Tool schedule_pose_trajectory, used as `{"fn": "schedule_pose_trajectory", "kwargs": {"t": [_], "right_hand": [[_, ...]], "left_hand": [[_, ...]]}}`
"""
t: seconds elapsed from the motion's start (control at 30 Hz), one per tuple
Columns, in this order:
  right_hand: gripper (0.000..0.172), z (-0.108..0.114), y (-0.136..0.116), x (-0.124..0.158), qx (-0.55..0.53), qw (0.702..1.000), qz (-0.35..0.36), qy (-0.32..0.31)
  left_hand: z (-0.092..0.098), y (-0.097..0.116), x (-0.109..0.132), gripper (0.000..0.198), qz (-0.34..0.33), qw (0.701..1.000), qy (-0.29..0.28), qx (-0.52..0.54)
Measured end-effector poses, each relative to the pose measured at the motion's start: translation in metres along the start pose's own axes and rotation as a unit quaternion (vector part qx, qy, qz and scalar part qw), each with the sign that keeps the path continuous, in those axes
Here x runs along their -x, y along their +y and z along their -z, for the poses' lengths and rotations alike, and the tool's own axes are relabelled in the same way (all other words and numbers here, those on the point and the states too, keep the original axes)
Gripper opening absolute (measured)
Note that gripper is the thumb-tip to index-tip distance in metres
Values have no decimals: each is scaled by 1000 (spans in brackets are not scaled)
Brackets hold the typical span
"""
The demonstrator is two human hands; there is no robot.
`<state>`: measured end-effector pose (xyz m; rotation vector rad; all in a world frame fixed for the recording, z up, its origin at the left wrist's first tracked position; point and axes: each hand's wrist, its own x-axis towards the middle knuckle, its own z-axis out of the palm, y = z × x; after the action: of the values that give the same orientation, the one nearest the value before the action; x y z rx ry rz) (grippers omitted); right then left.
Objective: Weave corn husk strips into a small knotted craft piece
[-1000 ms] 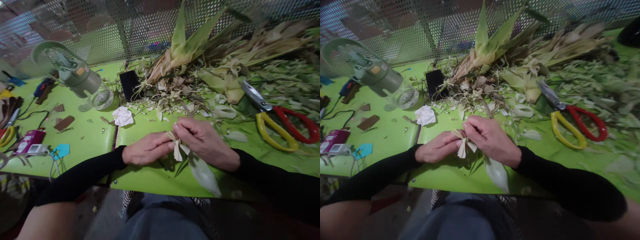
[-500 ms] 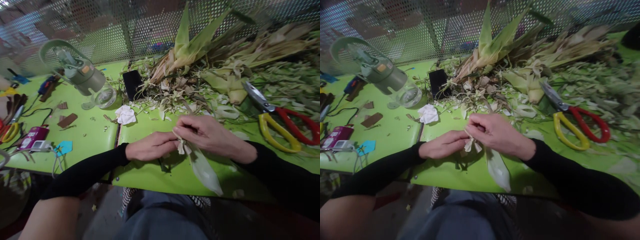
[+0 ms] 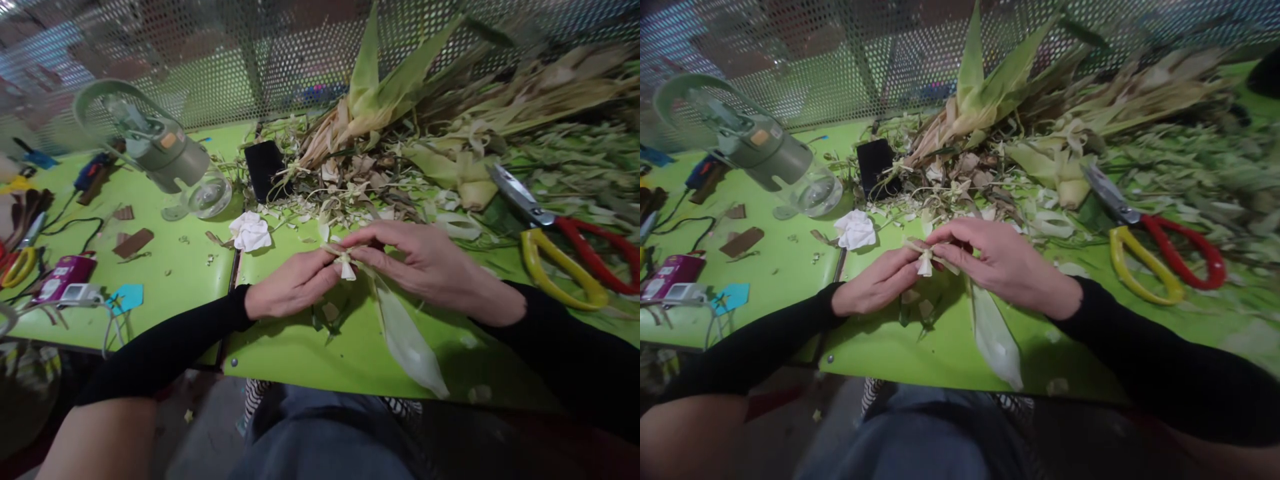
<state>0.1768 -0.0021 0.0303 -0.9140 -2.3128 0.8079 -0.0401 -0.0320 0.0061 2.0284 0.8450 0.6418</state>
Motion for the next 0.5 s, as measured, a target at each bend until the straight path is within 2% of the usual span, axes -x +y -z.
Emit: {"fn": "schedule_pose_trajectory", "kwargs": {"t": [0.13, 0.23, 0.43, 0.5], "right_hand": [[24, 0, 1, 0, 48, 999, 25, -3], [26, 2, -2, 1, 40, 999, 34, -13], [33, 11, -6, 2, -89, 994, 24, -66], [37, 12, -5, 2, -125, 989, 20, -76]], "left_hand": [[-1, 1, 1, 36, 9, 999, 33, 1], [0, 1, 1, 37, 18, 998, 39, 43], [4, -4, 3, 37, 10, 981, -64, 181], [5, -6, 4, 38, 13, 975, -80, 206]]}}
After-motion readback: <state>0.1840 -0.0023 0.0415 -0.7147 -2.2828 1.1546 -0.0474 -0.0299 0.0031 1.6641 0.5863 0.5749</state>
